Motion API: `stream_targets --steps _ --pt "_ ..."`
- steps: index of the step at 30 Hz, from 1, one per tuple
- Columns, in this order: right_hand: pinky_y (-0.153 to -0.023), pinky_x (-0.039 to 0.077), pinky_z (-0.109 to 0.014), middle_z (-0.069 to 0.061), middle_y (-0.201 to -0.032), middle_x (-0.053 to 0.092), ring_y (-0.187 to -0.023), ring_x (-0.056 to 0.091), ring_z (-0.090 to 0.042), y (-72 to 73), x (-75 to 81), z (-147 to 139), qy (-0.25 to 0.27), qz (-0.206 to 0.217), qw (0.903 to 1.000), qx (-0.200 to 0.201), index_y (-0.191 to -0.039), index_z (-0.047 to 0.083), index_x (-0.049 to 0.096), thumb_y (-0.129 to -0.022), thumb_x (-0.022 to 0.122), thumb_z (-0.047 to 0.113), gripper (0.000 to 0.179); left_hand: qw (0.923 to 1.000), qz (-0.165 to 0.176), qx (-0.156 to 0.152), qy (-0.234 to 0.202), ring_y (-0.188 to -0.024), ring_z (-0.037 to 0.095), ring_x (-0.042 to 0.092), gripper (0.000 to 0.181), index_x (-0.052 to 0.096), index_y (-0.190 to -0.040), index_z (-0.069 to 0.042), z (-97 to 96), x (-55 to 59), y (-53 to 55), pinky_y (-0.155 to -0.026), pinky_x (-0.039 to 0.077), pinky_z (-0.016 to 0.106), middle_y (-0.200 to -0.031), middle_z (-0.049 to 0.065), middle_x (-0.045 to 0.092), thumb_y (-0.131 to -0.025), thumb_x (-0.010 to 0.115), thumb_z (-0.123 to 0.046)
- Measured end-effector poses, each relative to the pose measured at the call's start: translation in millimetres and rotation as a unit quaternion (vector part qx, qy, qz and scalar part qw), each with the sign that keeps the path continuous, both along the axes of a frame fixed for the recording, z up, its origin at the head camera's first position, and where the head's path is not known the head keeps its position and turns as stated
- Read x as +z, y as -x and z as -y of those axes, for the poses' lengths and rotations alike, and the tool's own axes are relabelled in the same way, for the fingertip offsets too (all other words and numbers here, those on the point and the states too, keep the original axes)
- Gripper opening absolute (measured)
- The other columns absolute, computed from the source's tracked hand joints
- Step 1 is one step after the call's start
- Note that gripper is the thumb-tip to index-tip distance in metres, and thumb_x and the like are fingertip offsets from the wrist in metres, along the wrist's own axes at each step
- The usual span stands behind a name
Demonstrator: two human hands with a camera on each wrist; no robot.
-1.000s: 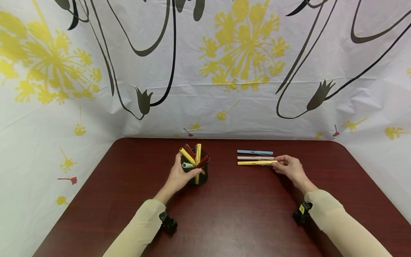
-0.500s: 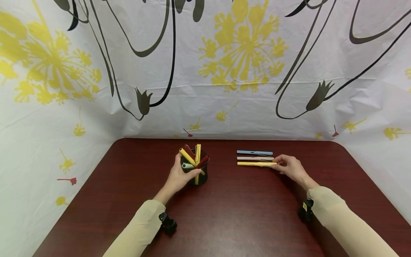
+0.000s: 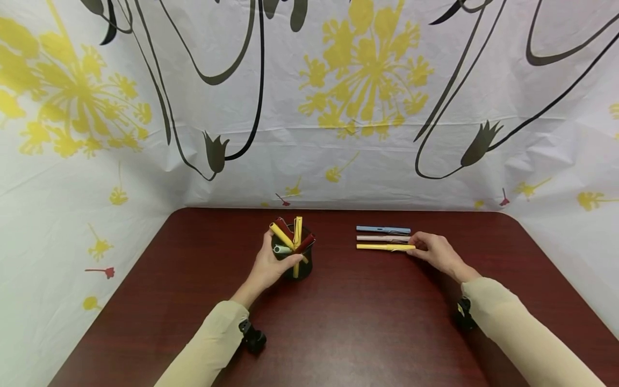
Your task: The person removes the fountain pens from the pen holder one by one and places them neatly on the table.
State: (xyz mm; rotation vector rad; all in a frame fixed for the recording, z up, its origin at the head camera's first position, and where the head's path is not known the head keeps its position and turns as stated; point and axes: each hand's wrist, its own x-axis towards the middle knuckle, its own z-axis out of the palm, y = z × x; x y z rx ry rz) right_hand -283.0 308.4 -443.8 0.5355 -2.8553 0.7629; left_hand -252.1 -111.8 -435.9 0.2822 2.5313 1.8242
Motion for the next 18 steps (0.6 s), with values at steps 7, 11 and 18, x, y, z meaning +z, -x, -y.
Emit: stream_targets --steps 7,11,18 --pt "-0.062 0.048 -0.033 -0.001 -0.079 0.062 -0.071 0.059 -0.014 0.8 -1.5 1.9 -0.043 -0.044 0.9979 0.02 -0.084 0.007 0.065 -0.08 0.074 0.01 0.011 1.0 -0.003 0.006 -0.001 -0.117 0.026 0.052 0.093 0.017 -0.146 -0.019 -0.3 -1.1 0.9 -0.094 0.044 0.045 -0.13 0.013 0.05 -0.078 0.077 -0.033" --pt "-0.063 0.048 -0.035 -0.002 -0.079 0.062 -0.071 0.059 -0.017 1.4 -2.5 2.2 -0.047 -0.057 0.997 0.02 -0.084 0.007 0.065 -0.079 0.075 0.009 0.011 1.0 -0.008 0.003 0.0 -0.118 0.027 0.051 0.092 0.017 -0.146 -0.017 0.0 -1.0 0.2 -0.095 0.043 0.045 -0.131 0.015 0.05 -0.078 0.077 -0.033" --pt "-0.064 0.05 -0.036 -0.006 -0.08 0.061 -0.072 0.061 -0.02 0.8 -2.3 0.4 -0.049 -0.061 0.9968 0.019 -0.086 0.004 0.065 -0.078 0.075 0.006 0.012 1.0 0.01 -0.002 0.0 -0.12 0.029 0.05 0.092 0.015 -0.147 -0.015 -1.8 13.6 -7.8 -0.096 0.043 0.046 -0.133 0.016 0.048 -0.08 0.076 -0.028"
